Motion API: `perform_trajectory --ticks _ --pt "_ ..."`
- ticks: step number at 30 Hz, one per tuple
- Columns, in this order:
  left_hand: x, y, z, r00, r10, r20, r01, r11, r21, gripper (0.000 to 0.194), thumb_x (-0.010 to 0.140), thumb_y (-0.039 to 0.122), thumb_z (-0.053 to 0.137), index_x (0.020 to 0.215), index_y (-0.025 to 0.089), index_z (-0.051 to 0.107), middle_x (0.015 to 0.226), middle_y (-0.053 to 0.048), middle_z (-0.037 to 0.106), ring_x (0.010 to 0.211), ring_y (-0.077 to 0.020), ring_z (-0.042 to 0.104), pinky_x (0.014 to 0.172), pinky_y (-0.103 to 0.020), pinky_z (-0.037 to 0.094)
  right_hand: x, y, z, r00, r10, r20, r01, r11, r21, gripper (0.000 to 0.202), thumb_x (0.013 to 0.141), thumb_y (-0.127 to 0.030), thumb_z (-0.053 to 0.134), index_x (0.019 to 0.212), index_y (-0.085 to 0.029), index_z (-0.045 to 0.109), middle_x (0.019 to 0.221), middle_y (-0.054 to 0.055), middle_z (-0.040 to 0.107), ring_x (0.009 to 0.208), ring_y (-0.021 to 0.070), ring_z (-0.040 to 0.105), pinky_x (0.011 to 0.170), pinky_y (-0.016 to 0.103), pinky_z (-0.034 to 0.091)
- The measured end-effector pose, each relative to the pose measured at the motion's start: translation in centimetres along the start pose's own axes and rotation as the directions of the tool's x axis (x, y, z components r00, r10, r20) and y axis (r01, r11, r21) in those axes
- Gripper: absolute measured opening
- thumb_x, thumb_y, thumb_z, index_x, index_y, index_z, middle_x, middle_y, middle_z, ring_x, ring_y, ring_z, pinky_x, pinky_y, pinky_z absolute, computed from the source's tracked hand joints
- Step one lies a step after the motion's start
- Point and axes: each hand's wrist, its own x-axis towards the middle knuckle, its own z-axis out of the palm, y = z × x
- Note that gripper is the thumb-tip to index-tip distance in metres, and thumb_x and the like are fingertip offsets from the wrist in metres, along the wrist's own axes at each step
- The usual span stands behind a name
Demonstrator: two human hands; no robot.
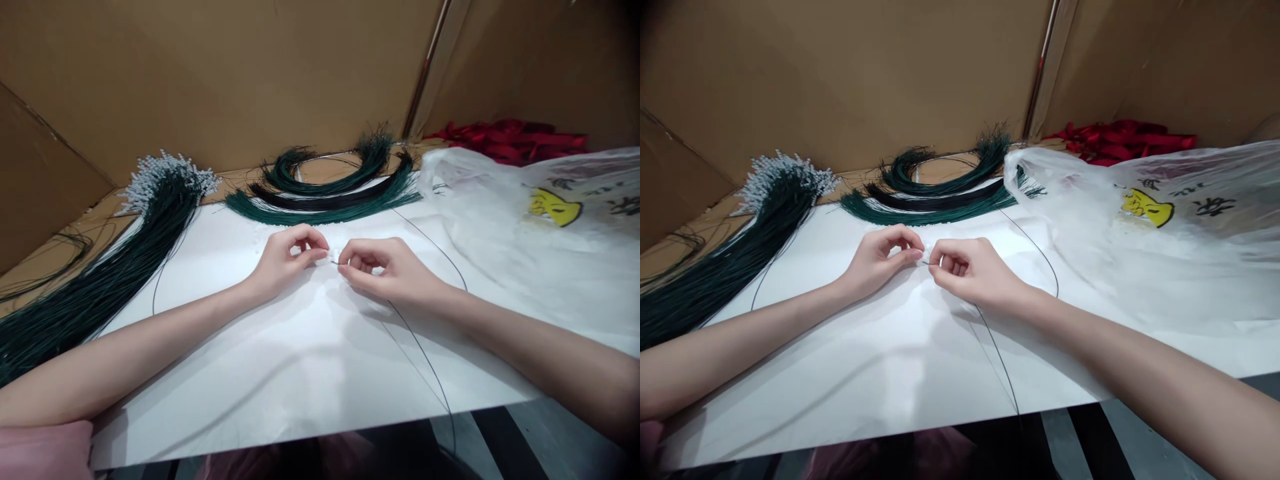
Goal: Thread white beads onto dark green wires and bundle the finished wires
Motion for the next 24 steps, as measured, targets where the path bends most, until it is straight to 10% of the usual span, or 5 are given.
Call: perform_trajectory --ticks 8,24 --pt "-0.27 -0.69 -0.16 0.998 0.009 0.055 0.012 0.932 -0.361 0.02 0.075 0.02 0.079 0.089 0.017 0.064 0.086 -0.003 0.068 0.081 -0.0136 0.067 0.074 -0.025 0.055 0.11 -0.13 0.02 1.0 0.02 -0.022 -0.019 0.999 0.045 0.007 0.078 -0.011 0.058 0.072 -0.015 0.059 0.062 -0.003 0.053 0.058 0.0098 0.046 0.056 0.025 0.036" --pt "-0.55 -0.01 0.23 0.99 0.006 0.139 0.057 0.892 -0.448 0.031 0.072 0.016 0.081 0.097 0.018 0.062 0.085 -0.002 0.07 0.074 -0.0118 0.069 0.074 -0.024 0.059 -0.18 -0.3 0.15 0.999 0.037 -0.009 -0.036 0.994 0.103 0.009 0.08 -0.013 0.06 0.072 -0.015 0.061 0.059 -0.004 0.05 0.055 0.008 0.043 0.051 0.023 0.03"
